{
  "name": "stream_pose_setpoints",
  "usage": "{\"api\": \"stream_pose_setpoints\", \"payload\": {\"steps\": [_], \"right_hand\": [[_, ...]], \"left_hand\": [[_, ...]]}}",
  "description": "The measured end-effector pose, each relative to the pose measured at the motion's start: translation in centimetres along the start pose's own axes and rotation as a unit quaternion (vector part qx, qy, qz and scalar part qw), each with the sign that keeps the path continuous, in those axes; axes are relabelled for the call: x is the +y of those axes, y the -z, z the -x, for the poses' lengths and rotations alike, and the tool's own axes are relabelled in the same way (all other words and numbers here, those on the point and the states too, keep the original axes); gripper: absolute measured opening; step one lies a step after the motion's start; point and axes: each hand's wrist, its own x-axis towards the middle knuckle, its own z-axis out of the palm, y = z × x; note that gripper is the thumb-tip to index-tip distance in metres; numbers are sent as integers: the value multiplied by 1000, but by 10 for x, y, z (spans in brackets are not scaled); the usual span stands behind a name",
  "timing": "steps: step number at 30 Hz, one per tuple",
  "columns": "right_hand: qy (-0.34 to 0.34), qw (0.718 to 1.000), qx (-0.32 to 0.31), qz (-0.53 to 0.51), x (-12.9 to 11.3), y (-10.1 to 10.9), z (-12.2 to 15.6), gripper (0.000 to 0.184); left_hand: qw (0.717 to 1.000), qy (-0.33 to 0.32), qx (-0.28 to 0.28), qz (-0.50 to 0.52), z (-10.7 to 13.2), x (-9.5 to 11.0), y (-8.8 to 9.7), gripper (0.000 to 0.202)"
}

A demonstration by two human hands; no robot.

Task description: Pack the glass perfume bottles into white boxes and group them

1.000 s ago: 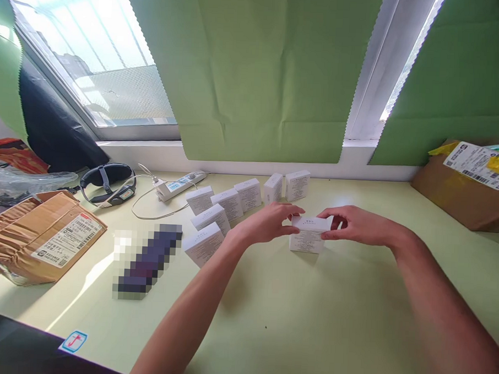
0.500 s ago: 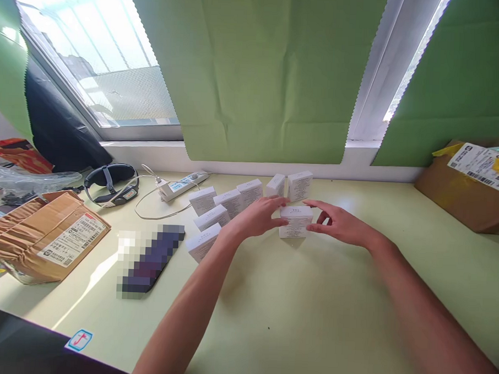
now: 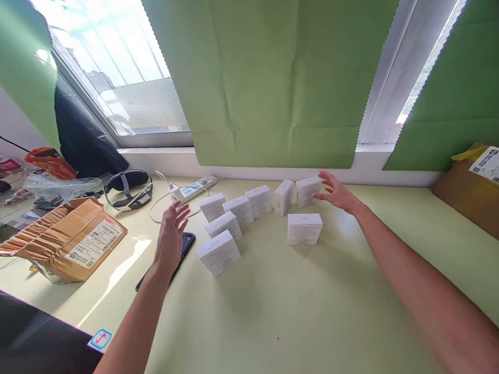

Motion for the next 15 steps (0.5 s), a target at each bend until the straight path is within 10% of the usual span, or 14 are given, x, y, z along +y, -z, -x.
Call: {"api": "stream_pose_setpoints", "payload": {"steps": [8,15], "right_hand": [[1,999,22,-39,23,-23,-9,37],[5,996,82,-28,20,-17,25,40]], "left_hand": [[994,55,-37,85,-19,-58,-31,65],[988,47,-77,124,-29,-66,-34,66]]}}
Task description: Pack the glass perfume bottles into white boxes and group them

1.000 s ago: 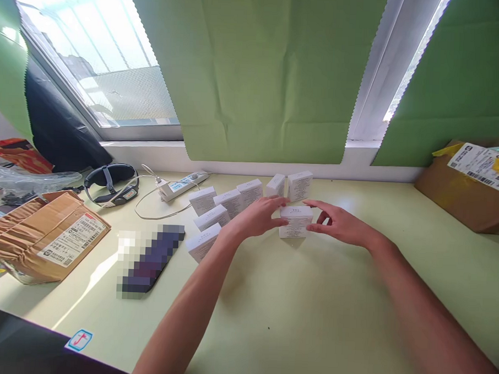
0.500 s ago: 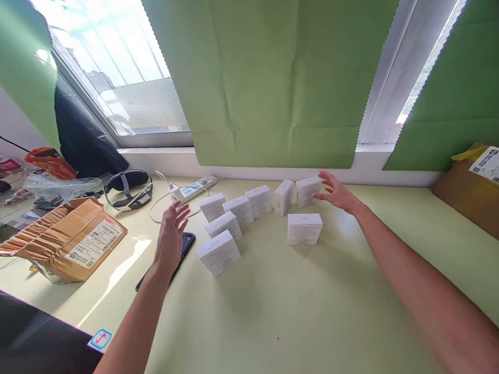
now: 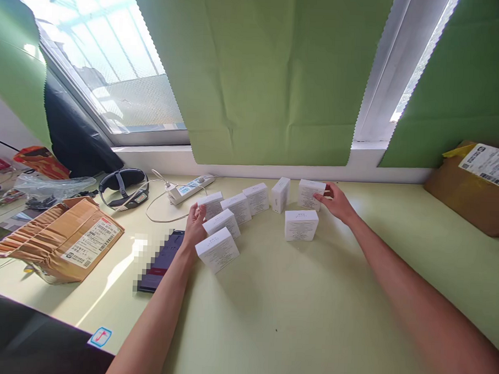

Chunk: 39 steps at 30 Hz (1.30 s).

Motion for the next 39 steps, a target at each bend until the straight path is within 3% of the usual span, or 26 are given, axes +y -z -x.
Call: {"api": "stream_pose_setpoints", "payload": {"steps": [13,23,39], "right_hand": [[-16,999,32,2,-12,22,53,44],[-27,999,44,-9,-17,28,71,45],[-40,997,64,-12,-22,38,101,49]], "left_hand": [[998,3,-52,43,8,2,-26,55],[995,7,-80,66,8,1,-35,42],[993,18,-111,42,13,6,-41,47]]}}
